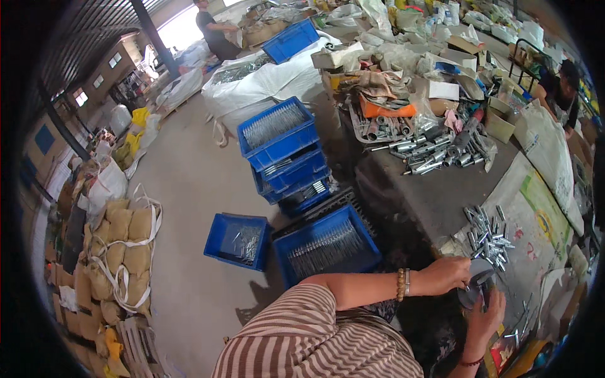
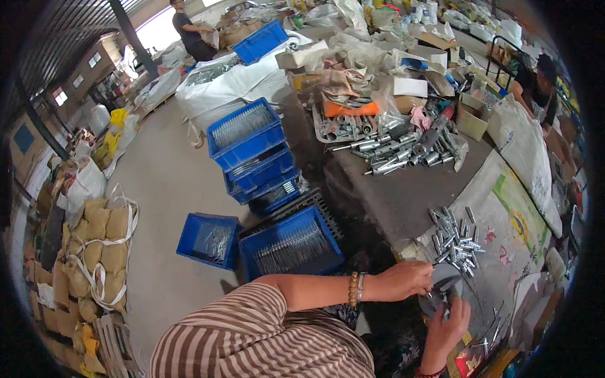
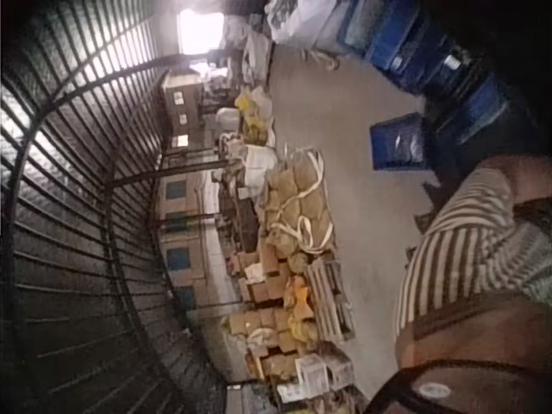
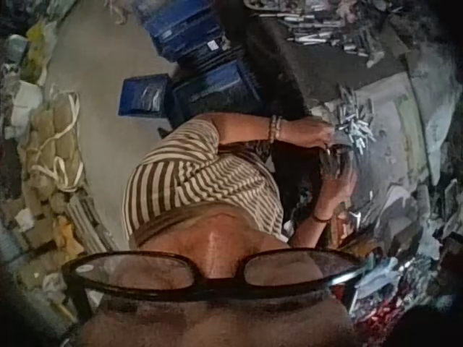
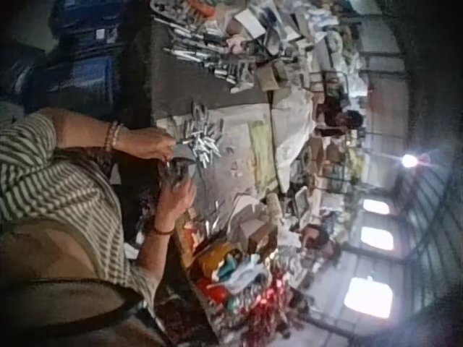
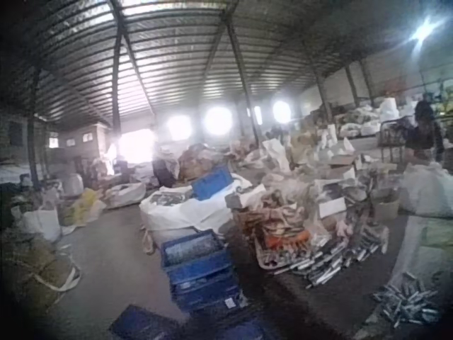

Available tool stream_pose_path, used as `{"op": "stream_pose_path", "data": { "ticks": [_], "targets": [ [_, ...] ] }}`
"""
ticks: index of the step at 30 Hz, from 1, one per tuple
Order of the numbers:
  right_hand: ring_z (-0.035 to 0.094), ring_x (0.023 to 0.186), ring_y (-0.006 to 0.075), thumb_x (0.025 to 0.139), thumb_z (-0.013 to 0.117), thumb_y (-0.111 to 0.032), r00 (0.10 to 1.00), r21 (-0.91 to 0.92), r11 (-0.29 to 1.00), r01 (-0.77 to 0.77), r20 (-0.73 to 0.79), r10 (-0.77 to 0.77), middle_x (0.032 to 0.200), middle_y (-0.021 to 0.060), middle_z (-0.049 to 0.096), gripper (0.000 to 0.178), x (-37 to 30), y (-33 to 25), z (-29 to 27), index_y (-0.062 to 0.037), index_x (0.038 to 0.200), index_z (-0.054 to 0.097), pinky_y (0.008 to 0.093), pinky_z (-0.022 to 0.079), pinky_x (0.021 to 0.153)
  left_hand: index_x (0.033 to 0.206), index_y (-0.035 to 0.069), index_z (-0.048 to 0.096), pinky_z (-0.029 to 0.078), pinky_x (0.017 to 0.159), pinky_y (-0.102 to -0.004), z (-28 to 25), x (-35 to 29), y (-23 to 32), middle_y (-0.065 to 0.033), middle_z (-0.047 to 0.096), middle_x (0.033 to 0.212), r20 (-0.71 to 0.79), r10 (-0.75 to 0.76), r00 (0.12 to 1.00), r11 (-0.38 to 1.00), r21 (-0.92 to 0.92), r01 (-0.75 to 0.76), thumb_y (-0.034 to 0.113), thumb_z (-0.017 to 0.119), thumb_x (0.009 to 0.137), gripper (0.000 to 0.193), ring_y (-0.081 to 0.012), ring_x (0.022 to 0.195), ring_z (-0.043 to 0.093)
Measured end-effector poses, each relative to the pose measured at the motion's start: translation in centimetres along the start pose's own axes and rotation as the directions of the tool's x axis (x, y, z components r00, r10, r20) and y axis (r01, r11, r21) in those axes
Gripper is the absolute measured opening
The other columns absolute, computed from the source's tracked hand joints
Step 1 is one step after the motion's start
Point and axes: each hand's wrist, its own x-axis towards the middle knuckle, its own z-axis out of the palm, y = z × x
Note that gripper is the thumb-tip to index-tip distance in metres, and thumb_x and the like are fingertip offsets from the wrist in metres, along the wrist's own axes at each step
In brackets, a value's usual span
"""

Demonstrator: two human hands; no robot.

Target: The person assembles metal components by taking metal rods from blue containers, inserting them into metal sleeves, hammering them on a round metal plate using a small hammer, and placing the assembled pieces back into the blue bins.

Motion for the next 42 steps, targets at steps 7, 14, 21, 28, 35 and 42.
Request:
{"op": "stream_pose_path", "data": {
  "ticks": [7, 14, 21, 28, 35, 42],
  "targets": [
    [0.061, 0.099, 0.0448, 0.085, 0.071, -0.005, 0.993, -0.091, 0.990, -0.104, 0.055, 0.109, 0.105, 0.0221, 0.064, 0.030, 0.7, 0.8, -1.5, 0.0004, 0.115, 0.068, 0.0506, 0.051, 0.084, 0.086, 0.009, 0.068, 0.052, 0.077, -0.0441, -0.4, 0.0, -0.9, -0.0129, 0.061, 0.093, 0.074, 0.055, 0.996, 0.972, 0.222, -0.071, 0.016, 0.066, 0.089, 0.008, -0.0331, 0.091, 0.062],
    [0.066, 0.089, 0.0385, 0.086, 0.074, -0.005, 0.989, 0.089, 0.987, -0.134, -0.051, 0.139, 0.101, 0.0151, 0.062, 0.028, -0.8, -2.1, -3.8, -0.0047, 0.113, 0.068, 0.0446, 0.053, 0.074, 0.090, 0.006, 0.075, 0.053, 0.076, -0.0392, -2.2, 0.6, 0.0, -0.0089, 0.060, 0.090, 0.042, 0.032, 0.999, 0.993, 0.108, -0.037, 0.009, 0.076, 0.083, 0.008, -0.0280, 0.087, 0.063],
    [0.069, 0.076, 0.0308, 0.086, 0.072, 0.000, 0.993, 0.049, 0.998, 0.036, -0.113, -0.031, 0.106, 0.0103, 0.065, 0.034, -2.7, -3.1, -4.6, -0.0096, 0.118, 0.070, 0.0390, 0.054, 0.063, 0.095, 0.002, 0.073, 0.051, 0.072, -0.0388, -1.8, 0.7, 0.5, -0.0106, 0.061, 0.090, 0.040, -0.053, 0.998, 0.999, 0.012, 0.052, 0.003, 0.076, 0.084, 0.012, -0.0286, 0.081, 0.063],
    [0.068, 0.074, 0.0310, 0.088, 0.067, -0.003, 0.991, -0.124, 0.985, 0.119, 0.084, -0.109, 0.093, 0.0084, 0.062, 0.040, -3.4, -3.6, -3.2, -0.0153, 0.126, 0.070, 0.0415, 0.053, 0.060, 0.098, 0.003, 0.073, 0.051, 0.072, -0.0384, -1.5, 0.6, 0.5, -0.0102, 0.061, 0.090, 0.031, -0.046, 0.998, 0.999, 0.025, 0.045, -0.001, 0.076, 0.083, 0.016, -0.0283, 0.081, 0.063],
    [0.067, 0.082, 0.0388, 0.089, 0.069, -0.006, 0.990, 0.129, 0.992, 0.011, -0.140, 0.007, 0.097, 0.0129, 0.062, 0.034, -1.0, -2.0, -3.1, -0.0124, 0.122, 0.068, 0.0470, 0.054, 0.069, 0.095, 0.003, 0.075, 0.051, 0.072, -0.0368, -1.8, 0.7, 0.8, -0.0098, 0.060, 0.090, 0.040, -0.087, 0.995, 0.996, 0.011, 0.087, 0.006, 0.078, 0.084, 0.012, -0.0265, 0.080, 0.063],
    [0.065, 0.087, 0.0352, 0.082, 0.076, -0.010, 0.988, -0.267, 0.955, 0.126, -0.051, -0.145, 0.095, 0.0142, 0.065, 0.024, -1.0, -2.1, -2.8, -0.0070, 0.103, 0.065, 0.0437, 0.052, 0.072, 0.097, 0.004, 0.076, 0.050, 0.073, -0.0368, -1.7, 0.3, 0.5, -0.0092, 0.061, 0.092, 0.045, -0.100, 0.994, 0.995, 0.003, 0.100, 0.005, 0.079, 0.083, 0.015, -0.0256, 0.082, 0.062]
  ]
}}
